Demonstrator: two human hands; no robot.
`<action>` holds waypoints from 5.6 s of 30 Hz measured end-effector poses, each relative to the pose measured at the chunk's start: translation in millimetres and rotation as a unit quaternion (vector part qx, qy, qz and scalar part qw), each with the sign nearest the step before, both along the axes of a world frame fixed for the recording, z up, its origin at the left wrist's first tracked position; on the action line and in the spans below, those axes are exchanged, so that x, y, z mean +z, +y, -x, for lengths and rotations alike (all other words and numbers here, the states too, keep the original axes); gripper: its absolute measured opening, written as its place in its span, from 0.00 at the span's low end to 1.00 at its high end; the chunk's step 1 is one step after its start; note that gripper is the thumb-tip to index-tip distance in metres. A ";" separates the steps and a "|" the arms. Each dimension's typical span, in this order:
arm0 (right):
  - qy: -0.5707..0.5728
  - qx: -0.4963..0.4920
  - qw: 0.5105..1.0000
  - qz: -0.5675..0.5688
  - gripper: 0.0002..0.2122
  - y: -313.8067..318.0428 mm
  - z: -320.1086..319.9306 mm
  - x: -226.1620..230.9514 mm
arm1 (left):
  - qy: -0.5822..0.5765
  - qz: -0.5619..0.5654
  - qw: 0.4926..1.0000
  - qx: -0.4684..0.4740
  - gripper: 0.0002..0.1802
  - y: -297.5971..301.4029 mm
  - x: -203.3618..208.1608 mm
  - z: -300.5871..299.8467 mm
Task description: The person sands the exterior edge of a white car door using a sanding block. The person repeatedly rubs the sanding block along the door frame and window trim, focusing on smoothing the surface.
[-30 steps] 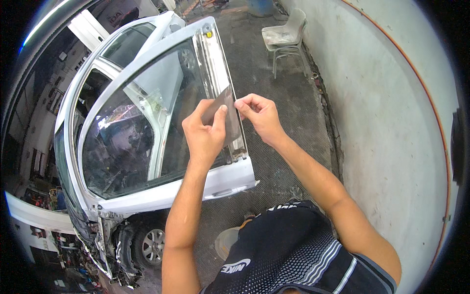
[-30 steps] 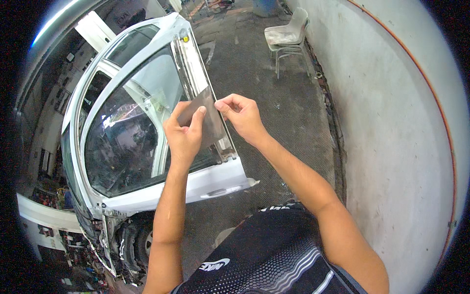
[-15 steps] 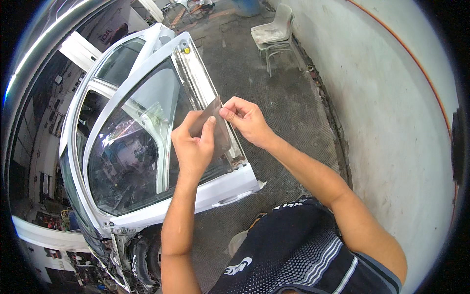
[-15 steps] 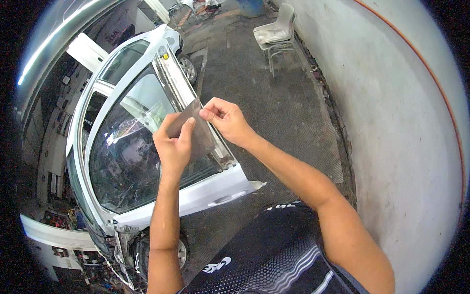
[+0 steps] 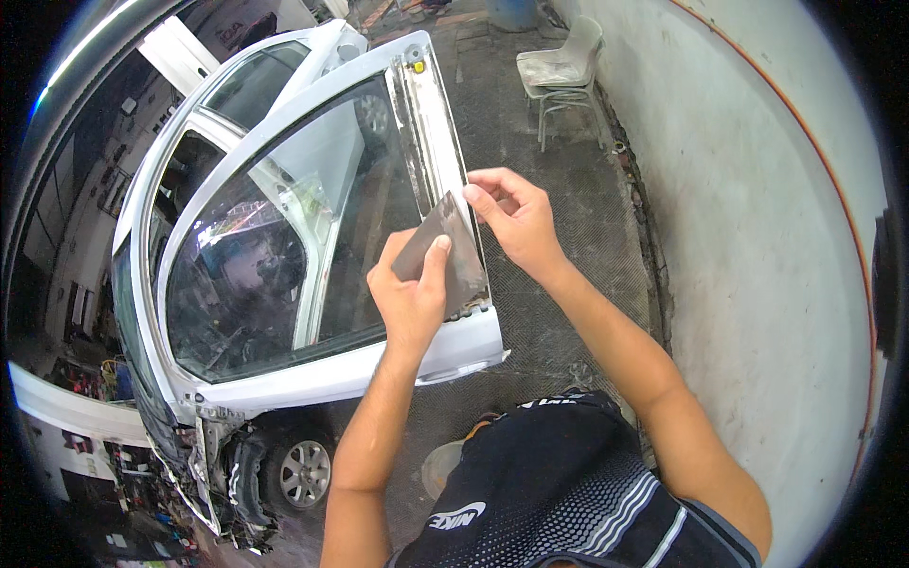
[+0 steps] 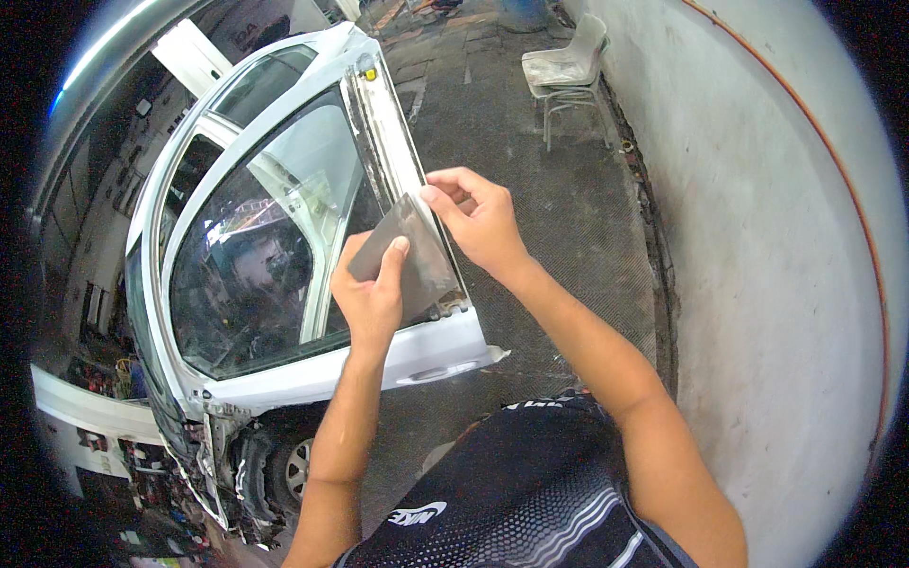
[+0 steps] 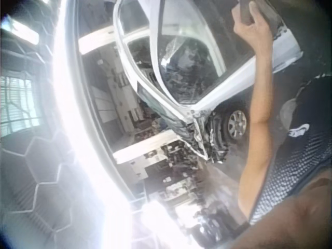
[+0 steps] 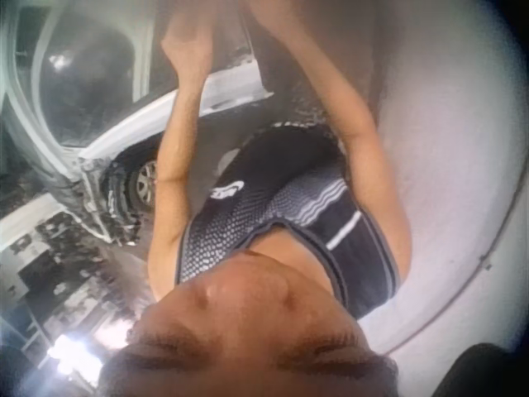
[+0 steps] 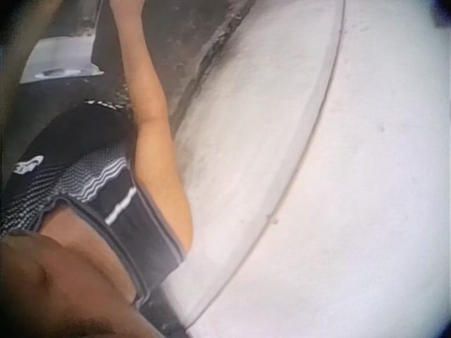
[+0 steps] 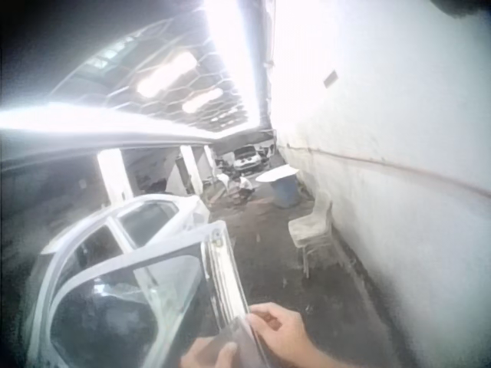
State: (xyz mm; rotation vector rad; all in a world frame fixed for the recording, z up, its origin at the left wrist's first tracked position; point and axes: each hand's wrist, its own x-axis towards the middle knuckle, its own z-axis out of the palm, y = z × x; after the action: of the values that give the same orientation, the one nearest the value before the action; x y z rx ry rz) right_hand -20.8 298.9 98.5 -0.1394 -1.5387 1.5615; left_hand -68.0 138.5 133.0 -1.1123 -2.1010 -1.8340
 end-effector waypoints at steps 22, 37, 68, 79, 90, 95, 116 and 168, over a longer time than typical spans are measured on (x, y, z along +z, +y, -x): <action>-0.221 -0.167 0.901 -0.334 0.07 23.5 -35.6 28.5 | -0.075 -0.045 0.995 0.055 0.09 -55.8 -36.7 -33.4; -0.248 0.109 0.950 -0.154 0.11 14.8 -42.7 -0.2 | -0.092 -0.096 0.990 0.038 0.09 2.4 -83.7 -24.1; -0.149 0.063 0.968 -0.194 0.07 13.0 -31.2 -25.2 | 0.059 -0.050 0.996 0.036 0.05 15.7 -56.3 -11.9; -0.104 0.030 0.970 -0.216 0.09 9.2 -21.5 -33.7 | 0.039 -0.026 0.999 0.016 0.06 18.4 -30.9 0.4; -0.102 0.057 0.973 -0.199 0.10 8.8 -21.9 -30.9 | 0.058 0.023 0.998 0.009 0.07 11.5 -17.7 2.9; -0.109 0.048 0.973 -0.199 0.10 2.6 -24.9 -38.4 | 0.052 0.040 0.998 0.010 0.07 9.7 -15.3 2.0; -0.121 0.022 0.976 -0.177 0.11 -4.9 -31.7 -36.1 | 0.098 0.017 0.995 -0.005 0.06 17.4 0.1 12.6; -0.091 0.055 0.984 -0.139 0.14 -1.2 -33.8 -35.2 | 0.098 0.010 0.995 -0.026 0.06 24.8 20.8 20.2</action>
State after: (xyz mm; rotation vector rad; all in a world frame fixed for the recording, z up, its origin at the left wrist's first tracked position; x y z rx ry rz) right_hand 13.0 297.6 63.3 -0.0395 -1.9217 1.4316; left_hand -88.3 163.3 153.8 -1.3054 -2.0004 -1.6518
